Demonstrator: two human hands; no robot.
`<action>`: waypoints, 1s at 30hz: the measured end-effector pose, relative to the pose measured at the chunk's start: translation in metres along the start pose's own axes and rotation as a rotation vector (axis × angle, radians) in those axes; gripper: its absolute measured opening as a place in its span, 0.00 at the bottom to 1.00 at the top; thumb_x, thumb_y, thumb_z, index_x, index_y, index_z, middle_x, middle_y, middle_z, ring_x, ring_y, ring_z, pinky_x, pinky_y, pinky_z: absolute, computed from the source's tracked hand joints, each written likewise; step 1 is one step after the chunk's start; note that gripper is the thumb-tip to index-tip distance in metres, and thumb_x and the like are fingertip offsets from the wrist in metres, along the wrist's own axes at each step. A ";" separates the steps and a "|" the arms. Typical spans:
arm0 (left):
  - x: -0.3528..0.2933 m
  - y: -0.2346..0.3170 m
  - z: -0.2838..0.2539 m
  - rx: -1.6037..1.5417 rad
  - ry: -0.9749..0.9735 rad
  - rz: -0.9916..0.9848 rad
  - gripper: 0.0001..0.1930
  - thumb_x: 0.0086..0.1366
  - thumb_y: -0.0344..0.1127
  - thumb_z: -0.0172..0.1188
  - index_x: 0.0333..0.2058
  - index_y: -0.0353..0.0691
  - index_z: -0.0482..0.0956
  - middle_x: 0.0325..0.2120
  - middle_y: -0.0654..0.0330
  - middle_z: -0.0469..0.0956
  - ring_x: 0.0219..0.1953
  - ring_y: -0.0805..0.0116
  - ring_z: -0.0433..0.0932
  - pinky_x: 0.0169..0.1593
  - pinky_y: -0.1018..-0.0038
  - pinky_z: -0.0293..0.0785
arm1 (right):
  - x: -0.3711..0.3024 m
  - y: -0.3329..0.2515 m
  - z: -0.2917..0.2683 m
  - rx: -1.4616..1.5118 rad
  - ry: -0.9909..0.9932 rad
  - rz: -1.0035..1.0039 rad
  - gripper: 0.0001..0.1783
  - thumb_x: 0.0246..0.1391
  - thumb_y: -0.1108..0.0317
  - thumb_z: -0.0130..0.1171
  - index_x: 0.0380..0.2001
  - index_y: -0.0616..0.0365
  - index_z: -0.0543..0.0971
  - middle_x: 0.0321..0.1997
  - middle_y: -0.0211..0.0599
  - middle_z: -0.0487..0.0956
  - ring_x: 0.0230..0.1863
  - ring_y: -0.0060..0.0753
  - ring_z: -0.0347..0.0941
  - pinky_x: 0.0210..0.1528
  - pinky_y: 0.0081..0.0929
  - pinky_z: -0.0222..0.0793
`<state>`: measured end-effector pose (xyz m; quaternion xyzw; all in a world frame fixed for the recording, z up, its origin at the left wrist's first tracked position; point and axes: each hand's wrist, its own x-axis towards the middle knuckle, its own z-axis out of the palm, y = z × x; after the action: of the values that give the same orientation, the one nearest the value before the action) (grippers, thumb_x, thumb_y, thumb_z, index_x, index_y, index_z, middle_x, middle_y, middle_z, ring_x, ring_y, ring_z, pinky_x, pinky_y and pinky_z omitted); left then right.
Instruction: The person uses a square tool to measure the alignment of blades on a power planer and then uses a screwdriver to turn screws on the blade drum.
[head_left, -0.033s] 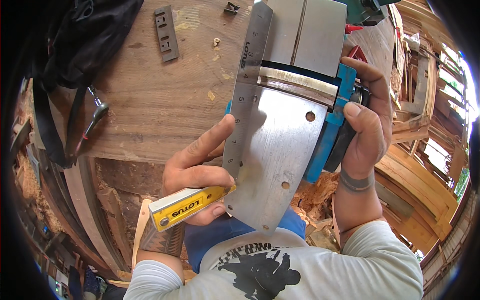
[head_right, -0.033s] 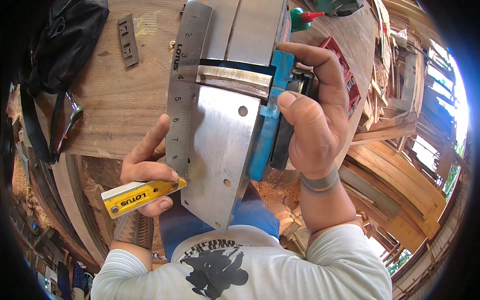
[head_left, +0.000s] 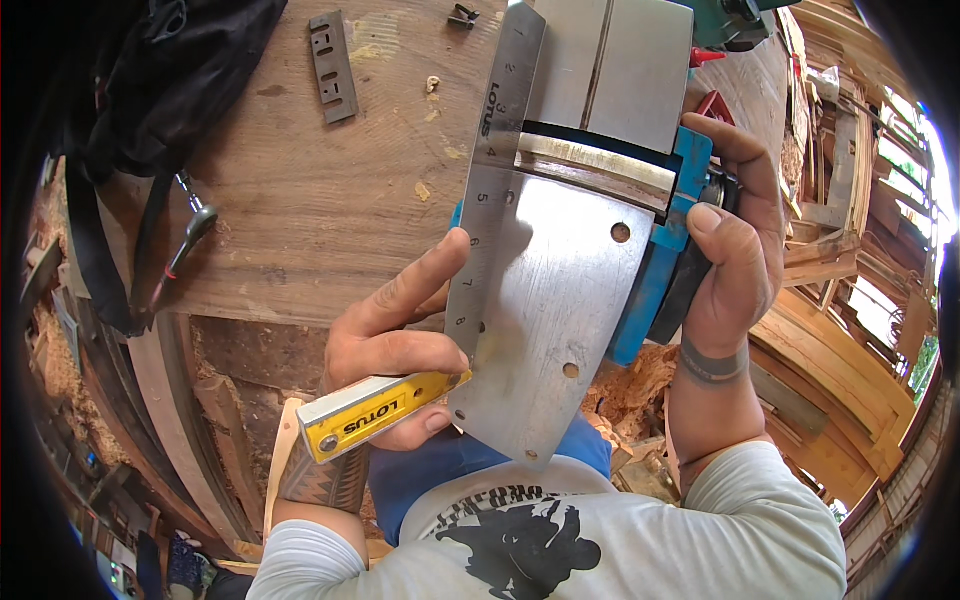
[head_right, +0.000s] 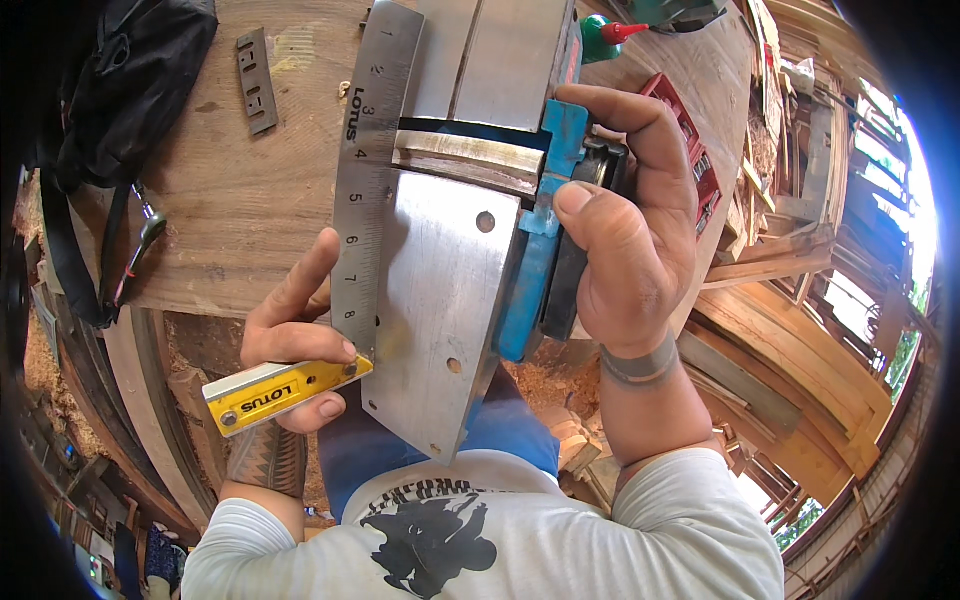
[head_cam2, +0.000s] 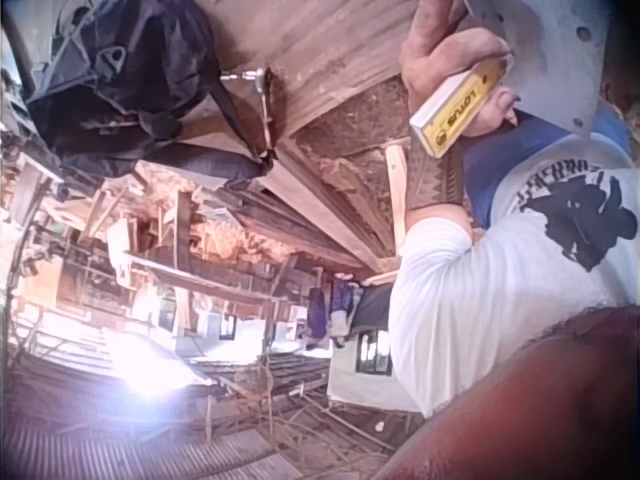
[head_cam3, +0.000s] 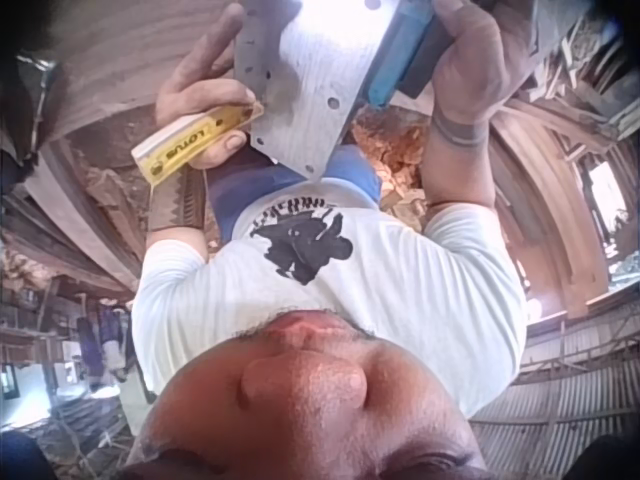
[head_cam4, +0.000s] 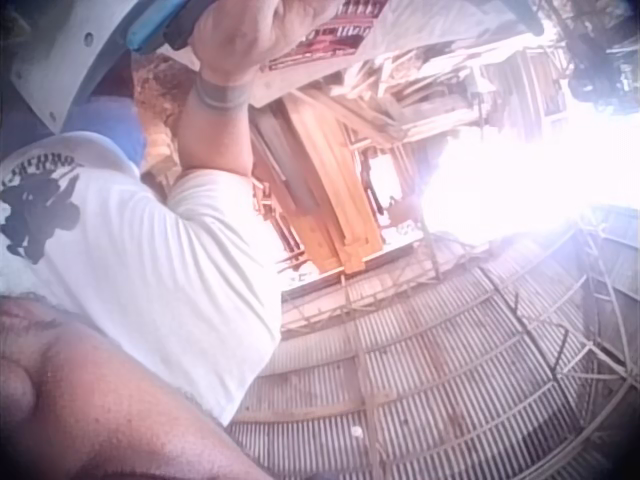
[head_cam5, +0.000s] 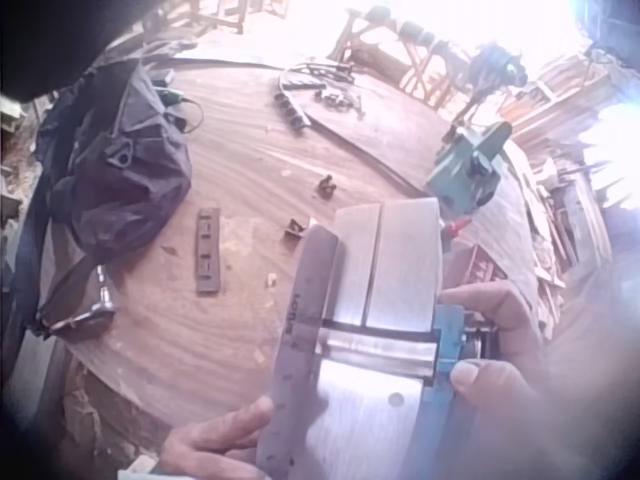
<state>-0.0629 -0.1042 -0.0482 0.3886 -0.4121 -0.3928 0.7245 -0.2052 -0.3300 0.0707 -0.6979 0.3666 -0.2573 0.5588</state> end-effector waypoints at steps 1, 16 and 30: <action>-0.001 0.000 -0.001 0.016 -0.011 -0.007 0.16 0.56 0.48 0.70 0.39 0.46 0.87 0.73 0.36 0.56 0.69 0.36 0.67 0.63 0.55 0.76 | 0.000 0.001 0.001 0.009 0.000 -0.011 0.30 0.48 0.70 0.51 0.57 0.69 0.74 0.47 0.36 0.77 0.39 0.17 0.69 0.47 0.17 0.67; -0.005 0.004 0.001 0.066 0.006 -0.088 0.18 0.57 0.54 0.70 0.39 0.49 0.87 0.73 0.38 0.57 0.71 0.39 0.65 0.64 0.56 0.73 | 0.001 0.001 0.002 0.011 0.014 -0.036 0.26 0.54 0.69 0.53 0.55 0.69 0.76 0.45 0.33 0.78 0.39 0.17 0.70 0.47 0.16 0.67; 0.002 0.003 0.000 0.047 -0.014 0.009 0.15 0.52 0.39 0.69 0.39 0.40 0.85 0.73 0.37 0.58 0.68 0.39 0.71 0.60 0.61 0.77 | 0.000 0.001 0.001 0.016 0.015 -0.025 0.25 0.56 0.69 0.54 0.56 0.68 0.76 0.44 0.33 0.80 0.40 0.17 0.72 0.48 0.16 0.68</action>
<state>-0.0611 -0.1048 -0.0453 0.4010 -0.4279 -0.3824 0.7140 -0.2041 -0.3295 0.0694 -0.6958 0.3602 -0.2725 0.5584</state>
